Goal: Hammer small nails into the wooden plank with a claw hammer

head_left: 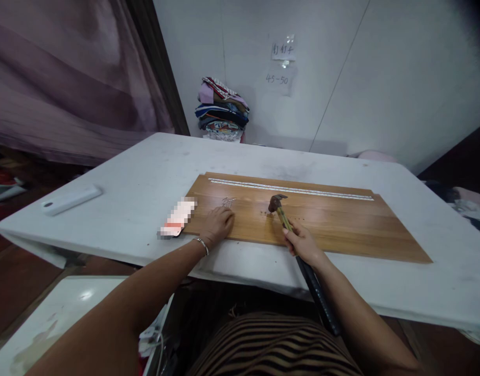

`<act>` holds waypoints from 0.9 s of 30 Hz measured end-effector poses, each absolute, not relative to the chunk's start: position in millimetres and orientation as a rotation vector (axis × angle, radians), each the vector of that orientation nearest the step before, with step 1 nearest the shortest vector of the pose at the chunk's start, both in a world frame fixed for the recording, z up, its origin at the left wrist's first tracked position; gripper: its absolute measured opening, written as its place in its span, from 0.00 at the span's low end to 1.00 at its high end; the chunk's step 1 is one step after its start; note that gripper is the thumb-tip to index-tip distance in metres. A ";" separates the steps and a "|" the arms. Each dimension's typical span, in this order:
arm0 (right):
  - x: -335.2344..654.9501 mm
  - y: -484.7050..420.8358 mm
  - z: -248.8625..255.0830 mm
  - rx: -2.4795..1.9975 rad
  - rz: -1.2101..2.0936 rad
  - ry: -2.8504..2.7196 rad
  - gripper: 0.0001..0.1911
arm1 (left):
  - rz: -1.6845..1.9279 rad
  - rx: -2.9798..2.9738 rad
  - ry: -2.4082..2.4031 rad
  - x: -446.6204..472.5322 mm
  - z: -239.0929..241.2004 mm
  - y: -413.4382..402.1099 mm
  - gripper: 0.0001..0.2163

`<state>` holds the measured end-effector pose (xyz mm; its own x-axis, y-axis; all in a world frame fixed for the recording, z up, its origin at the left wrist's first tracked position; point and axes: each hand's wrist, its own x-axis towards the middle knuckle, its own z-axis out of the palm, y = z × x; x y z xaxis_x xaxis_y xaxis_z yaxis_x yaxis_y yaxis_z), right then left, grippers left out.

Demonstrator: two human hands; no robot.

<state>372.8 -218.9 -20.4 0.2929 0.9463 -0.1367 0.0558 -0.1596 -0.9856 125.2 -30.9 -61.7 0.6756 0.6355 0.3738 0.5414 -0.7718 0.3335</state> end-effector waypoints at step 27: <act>372.0 -220.1 -17.6 -1.507 1.054 -0.985 0.30 | 0.727 2.671 0.964 125.3 -60.0 -32.6 0.10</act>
